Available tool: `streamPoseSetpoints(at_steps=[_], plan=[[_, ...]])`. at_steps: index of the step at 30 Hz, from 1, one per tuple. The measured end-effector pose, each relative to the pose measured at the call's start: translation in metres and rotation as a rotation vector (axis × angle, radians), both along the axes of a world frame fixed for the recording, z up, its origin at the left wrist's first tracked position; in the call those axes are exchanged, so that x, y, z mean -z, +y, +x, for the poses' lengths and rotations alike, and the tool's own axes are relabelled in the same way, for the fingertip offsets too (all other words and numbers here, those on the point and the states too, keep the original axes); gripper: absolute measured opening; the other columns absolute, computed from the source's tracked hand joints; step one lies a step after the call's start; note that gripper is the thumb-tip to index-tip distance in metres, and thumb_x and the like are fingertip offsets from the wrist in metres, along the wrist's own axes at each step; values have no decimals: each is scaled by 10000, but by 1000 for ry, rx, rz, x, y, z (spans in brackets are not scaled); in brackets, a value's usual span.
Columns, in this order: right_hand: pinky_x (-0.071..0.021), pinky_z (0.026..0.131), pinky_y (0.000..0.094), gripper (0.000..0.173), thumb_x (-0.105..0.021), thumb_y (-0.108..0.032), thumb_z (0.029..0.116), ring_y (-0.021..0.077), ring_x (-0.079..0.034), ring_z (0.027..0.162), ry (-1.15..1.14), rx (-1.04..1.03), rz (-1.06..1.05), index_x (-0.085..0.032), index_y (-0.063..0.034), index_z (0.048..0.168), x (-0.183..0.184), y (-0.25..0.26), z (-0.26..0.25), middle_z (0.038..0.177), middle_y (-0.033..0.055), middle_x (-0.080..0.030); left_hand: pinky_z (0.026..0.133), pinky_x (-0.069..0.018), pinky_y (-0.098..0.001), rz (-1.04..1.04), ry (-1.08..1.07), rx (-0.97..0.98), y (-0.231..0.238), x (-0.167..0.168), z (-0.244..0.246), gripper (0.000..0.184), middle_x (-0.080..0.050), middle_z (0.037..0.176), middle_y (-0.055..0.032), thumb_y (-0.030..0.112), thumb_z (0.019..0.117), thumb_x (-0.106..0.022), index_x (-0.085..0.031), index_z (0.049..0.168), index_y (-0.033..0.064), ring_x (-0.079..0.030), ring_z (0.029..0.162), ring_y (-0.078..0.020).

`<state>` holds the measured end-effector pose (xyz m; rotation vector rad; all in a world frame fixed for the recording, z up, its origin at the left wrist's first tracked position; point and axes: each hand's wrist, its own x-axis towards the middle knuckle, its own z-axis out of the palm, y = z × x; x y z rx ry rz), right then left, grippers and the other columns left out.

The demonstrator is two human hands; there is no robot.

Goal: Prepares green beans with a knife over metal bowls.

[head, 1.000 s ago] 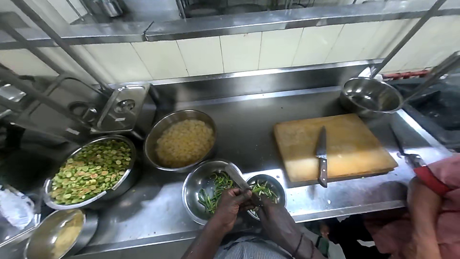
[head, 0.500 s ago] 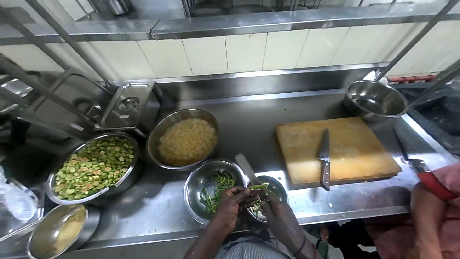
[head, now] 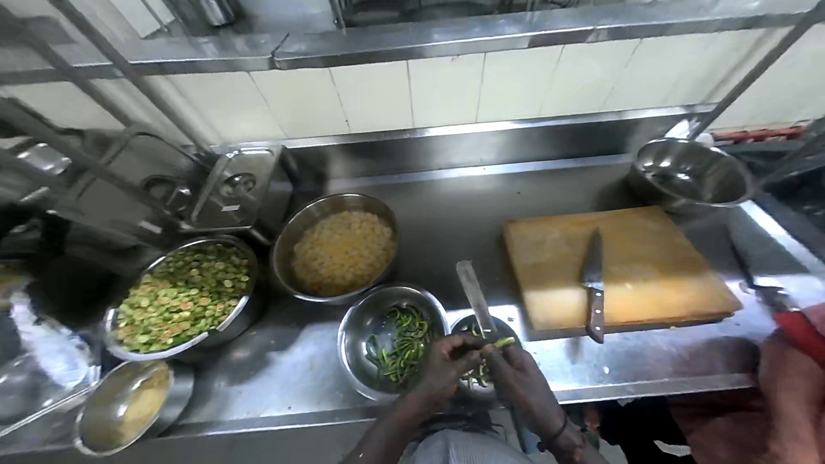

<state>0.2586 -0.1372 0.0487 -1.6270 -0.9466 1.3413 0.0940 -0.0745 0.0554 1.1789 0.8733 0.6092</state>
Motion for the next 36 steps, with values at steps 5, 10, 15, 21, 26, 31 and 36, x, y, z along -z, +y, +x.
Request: streamPoseSetpoints(at_steps=[5,10,15,21,26,31,36], plan=[[-444,453,320,373,-547,-394,1050,141,-483,475,3,-5,-35,-634,-58,914,6,1,5,634,29,-534,943,-544,-291,347,210,78,0,5,1,203,-724,1072,-40,204,1010,-638,-759,1080,56,-669,1006,-83],[-356,366,193,461,-329,-452,1113,43,-346,388,572,-114,-325,-519,-131,842,4,4,19,561,-53,-391,937,-533,-354,644,325,-7,1,24,8,206,-734,974,-77,178,998,-625,-784,1002,47,-677,977,-166],[-395,348,204,598,-237,-609,1069,53,-373,368,784,-195,-397,-532,-134,860,18,-1,24,568,-41,-410,1116,-431,-437,620,685,131,28,42,-1,291,-704,1241,-77,234,1054,-534,-740,1208,99,-608,1238,-241],[-393,360,230,663,-163,-619,1070,81,-383,381,648,-158,-474,-536,-110,868,15,-1,26,562,-26,-404,1143,-423,-453,517,831,79,38,34,-19,370,-623,1392,-85,279,1065,-493,-648,1355,110,-564,1317,-244],[-459,436,252,360,-351,-349,1122,101,-458,466,430,-96,-356,-582,-87,1036,20,-3,31,670,-5,-488,1057,-470,-556,330,1358,-9,53,32,-69,397,-624,1337,-222,236,1035,-557,-604,1371,30,-595,1251,-395],[-458,453,257,317,-389,-327,1119,104,-459,487,303,-129,-327,-582,-82,1065,24,0,28,683,-8,-478,1044,-476,-555,159,1444,-14,57,47,-87,392,-613,1342,-229,215,1039,-514,-591,1371,21,-574,1278,-398],[-464,450,266,302,-424,-326,1112,112,-464,474,226,-173,-307,-592,-75,1087,23,4,26,664,0,-481,1065,-452,-538,149,1518,45,58,45,-73,409,-641,1315,-209,260,996,-583,-625,1326,23,-588,1267,-371]])
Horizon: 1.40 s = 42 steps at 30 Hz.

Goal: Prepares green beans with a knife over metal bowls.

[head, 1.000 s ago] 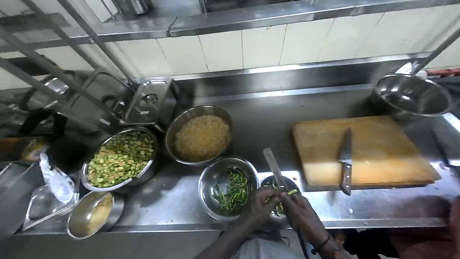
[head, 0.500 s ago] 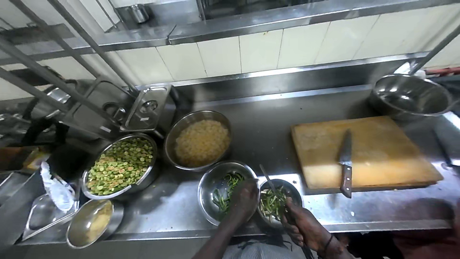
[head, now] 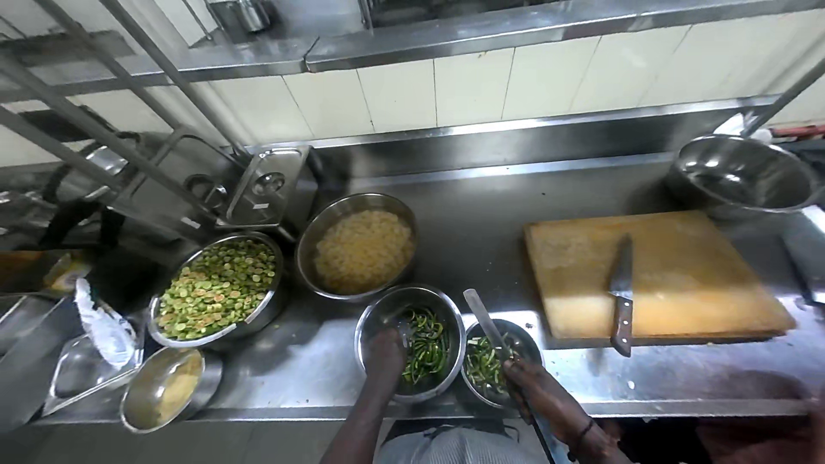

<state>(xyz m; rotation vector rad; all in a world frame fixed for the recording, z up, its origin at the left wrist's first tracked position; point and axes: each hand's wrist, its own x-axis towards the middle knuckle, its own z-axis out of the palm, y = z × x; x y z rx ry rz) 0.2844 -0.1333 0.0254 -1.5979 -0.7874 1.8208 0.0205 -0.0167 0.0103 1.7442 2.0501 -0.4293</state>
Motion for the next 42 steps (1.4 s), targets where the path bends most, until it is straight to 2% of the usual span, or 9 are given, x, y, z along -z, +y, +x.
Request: streamPoseSetpoints(at_steps=[3,5,7,9,12,14,18,27,42], plan=[[-468,457,279,299,-444,-327,1106,118,-469,478,-68,-15,52,-597,-70,1093,0,0,0,661,-3,-483,1025,-480,-548,6,-46,-17,3,2,0,375,-672,1285,-165,269,991,-577,-654,1317,100,-619,1232,-346],[-494,513,332,323,-454,-339,1097,159,-523,531,-312,-76,131,-617,-67,1156,-1,-1,-1,703,34,-529,1023,-490,-551,95,-219,-56,4,4,-4,341,-681,1254,-168,246,1012,-575,-661,1304,93,-640,1191,-344],[-551,742,479,405,-436,-334,1096,295,-660,778,-702,-245,161,-603,-63,1348,-12,0,-2,895,149,-662,1010,-509,-529,248,-437,-95,2,3,-4,303,-675,1231,-184,204,1021,-595,-681,1267,49,-656,1132,-337],[-547,886,546,398,-413,-318,1095,367,-705,1017,-1013,-423,127,-575,-84,1373,-25,-1,-6,1086,186,-713,966,-546,-485,380,-625,-95,-1,-1,1,273,-653,1230,-195,136,1007,-628,-673,1243,7,-670,1066,-307],[-567,819,525,357,-431,-281,1079,361,-724,961,-1195,-363,255,-628,-66,1285,-21,-9,-10,1043,170,-727,887,-581,-425,389,-886,-113,-2,-14,9,237,-660,1187,-154,82,1003,-629,-670,1224,7,-683,971,-239],[-578,766,527,349,-457,-256,1071,364,-732,876,-1185,-256,354,-641,-38,1272,-18,-11,-9,955,172,-730,783,-580,-364,298,-1067,-170,-6,-23,18,202,-683,1093,-118,79,1005,-636,-674,1190,7,-669,844,-186],[-548,811,558,385,-417,-314,1090,379,-709,884,-968,-286,339,-642,-29,1220,-30,-10,-8,906,183,-706,668,-505,-269,95,-1325,-286,-14,-33,34,139,-680,930,-70,50,979,-661,-703,1105,11,-599,738,-127],[-542,764,533,429,-403,-379,1087,345,-687,803,-850,-321,381,-643,-28,1144,-32,-17,-21,819,155,-664,664,-504,-250,-17,-1419,-306,-22,-38,42,50,-663,863,-69,59,963,-680,-693,973,12,-589,713,-124],[-542,855,532,414,-374,-367,1100,362,-705,946,-894,-489,251,-613,-48,1210,-53,-9,-35,938,177,-697,647,-527,-251,-176,-1486,-366,-30,-35,48,82,-684,779,-76,17,904,-736,-682,845,-2,-619,670,-120]])
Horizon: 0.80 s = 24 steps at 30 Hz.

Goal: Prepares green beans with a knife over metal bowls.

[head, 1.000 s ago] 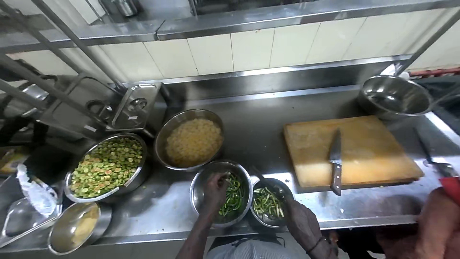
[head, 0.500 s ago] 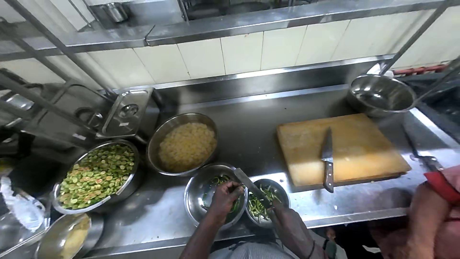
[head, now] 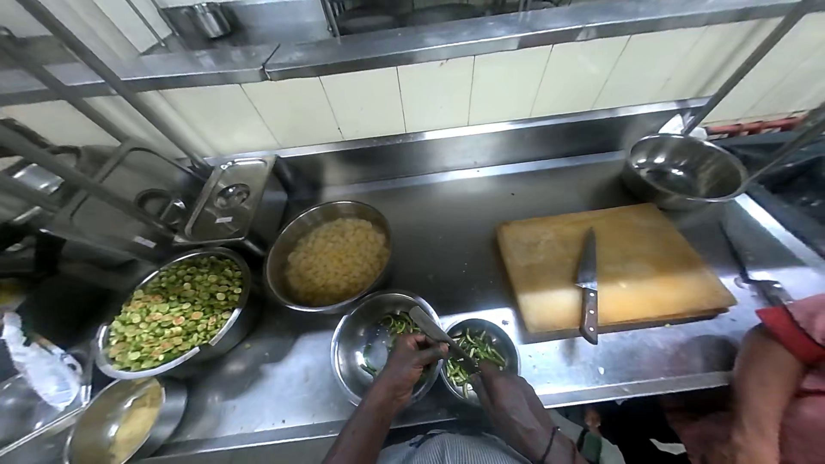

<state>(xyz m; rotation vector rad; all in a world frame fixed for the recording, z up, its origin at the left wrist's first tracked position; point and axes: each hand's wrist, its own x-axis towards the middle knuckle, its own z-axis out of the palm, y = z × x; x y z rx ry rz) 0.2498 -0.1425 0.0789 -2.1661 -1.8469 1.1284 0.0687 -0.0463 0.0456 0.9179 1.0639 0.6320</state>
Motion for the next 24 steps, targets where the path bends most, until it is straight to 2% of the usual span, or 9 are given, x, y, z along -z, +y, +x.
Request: streamPoseSetpoints(at_steps=[7,11,13,17,24], plan=[[-538,867,527,421,-362,-373,1101,350,-700,948,16,-15,-16,-610,-57,1229,6,5,-1,945,170,-694,669,-538,-256,-103,-64,2,-4,-3,5,60,-689,833,-89,10,909,-729,-697,954,-12,-630,708,-128],[-544,802,519,425,-397,-368,1092,331,-684,835,121,121,104,-644,-35,1187,12,2,2,854,151,-670,806,-613,-360,-175,-195,10,-7,-2,2,144,-722,995,-161,36,1000,-616,-662,1111,-44,-726,871,-235],[-542,784,512,414,-400,-353,1090,323,-679,809,135,138,138,-644,-27,1164,13,1,1,826,146,-659,848,-617,-418,-203,-255,-17,-10,0,3,131,-725,1021,-196,42,1031,-562,-648,1058,-53,-737,904,-286],[-542,814,513,421,-371,-366,1102,334,-686,866,77,77,36,-617,-38,1199,7,3,1,875,157,-664,784,-633,-396,-227,-230,-122,-14,-2,8,117,-727,906,-195,26,1026,-574,-628,976,-66,-744,806,-275],[-536,839,534,412,-363,-369,1101,357,-688,932,16,-39,-62,-598,-42,1188,-4,7,4,935,175,-673,771,-642,-396,-240,-127,-13,-11,-5,8,66,-730,876,-178,-1,990,-627,-616,962,-60,-750,786,-266]])
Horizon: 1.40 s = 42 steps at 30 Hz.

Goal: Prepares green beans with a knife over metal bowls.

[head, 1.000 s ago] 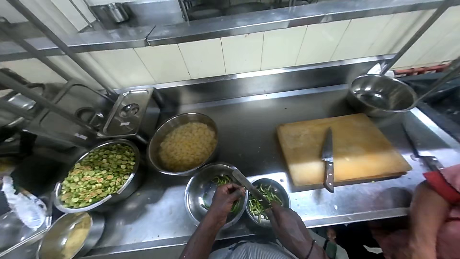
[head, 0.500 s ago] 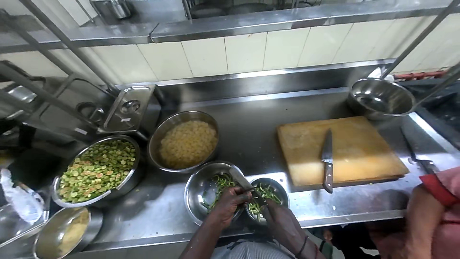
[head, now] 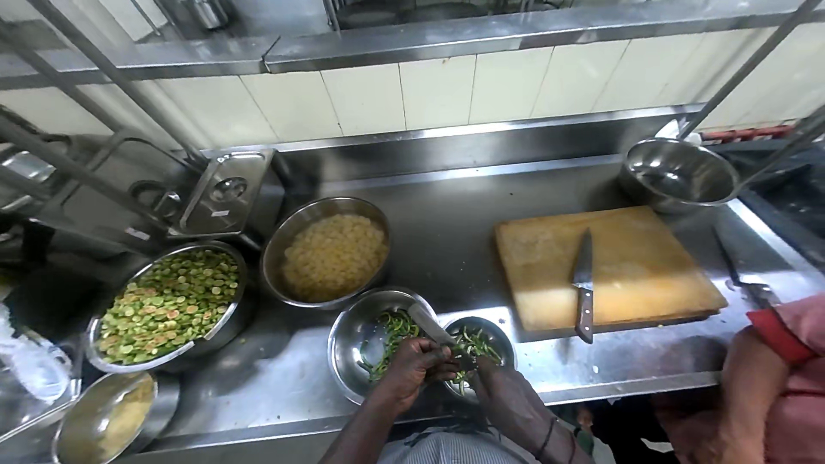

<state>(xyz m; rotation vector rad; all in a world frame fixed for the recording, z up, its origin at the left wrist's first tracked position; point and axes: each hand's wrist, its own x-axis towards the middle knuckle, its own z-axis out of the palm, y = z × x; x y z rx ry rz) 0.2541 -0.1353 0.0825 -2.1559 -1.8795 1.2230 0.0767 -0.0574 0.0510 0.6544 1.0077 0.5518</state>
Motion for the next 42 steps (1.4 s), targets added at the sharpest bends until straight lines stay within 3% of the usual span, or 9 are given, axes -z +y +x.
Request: streamPoseSetpoints(at_steps=[7,9,13,19,25,28,31,35,42], plan=[[-542,850,525,430,-372,-348,1099,349,-697,908,80,65,86,-611,-39,1279,13,-2,-8,932,174,-693,833,-624,-430,-82,-149,-42,-2,5,5,80,-727,974,-195,-1,1002,-598,-595,1055,-61,-739,850,-276],[-547,811,509,424,-378,-353,1096,331,-694,852,97,123,152,-624,-39,1240,18,-5,-9,872,156,-681,873,-606,-448,-74,-234,-54,-4,8,4,100,-714,1040,-201,8,1017,-562,-602,1082,-57,-726,899,-283],[-552,759,488,397,-416,-320,1084,311,-684,781,113,227,274,-653,-15,1173,19,-10,-9,798,139,-664,887,-610,-473,-49,-252,-142,-8,6,6,98,-720,1001,-222,-2,1014,-568,-639,1030,-67,-736,911,-321],[-541,815,510,414,-390,-363,1096,325,-685,856,83,134,128,-627,-38,1197,5,-4,-4,872,149,-668,817,-631,-444,5,-129,-165,-11,-4,11,75,-713,894,-202,-25,991,-604,-622,933,-70,-735,814,-293],[-539,864,519,421,-375,-348,1098,345,-697,934,31,39,80,-604,-44,1277,5,0,-9,948,172,-692,766,-622,-380,-43,-68,-105,-12,-3,13,62,-696,870,-149,-10,964,-657,-615,984,-53,-706,770,-227],[-538,881,512,447,-389,-340,1097,335,-697,932,78,98,115,-590,-44,1364,8,-2,-11,958,166,-702,811,-617,-392,-68,-142,-133,-13,-3,11,66,-704,929,-165,-22,973,-632,-622,1027,-59,-711,817,-239],[-548,794,494,402,-408,-321,1091,314,-686,821,107,213,236,-645,-21,1215,12,-7,-13,837,147,-673,895,-610,-457,-38,-208,-117,-14,-1,6,156,-706,1026,-211,-25,994,-592,-619,1134,-88,-729,921,-302],[-547,785,494,393,-410,-325,1091,315,-686,814,105,215,243,-639,-17,1178,11,-8,-12,824,143,-665,818,-625,-425,44,-93,-129,-19,2,10,71,-711,906,-179,-11,986,-618,-653,973,-71,-724,820,-267],[-535,864,530,411,-384,-351,1098,354,-695,939,32,73,62,-617,-35,1223,1,-3,-8,942,177,-690,802,-636,-426,20,-52,-110,-18,1,8,55,-715,871,-172,-40,963,-638,-637,918,-70,-733,798,-270]])
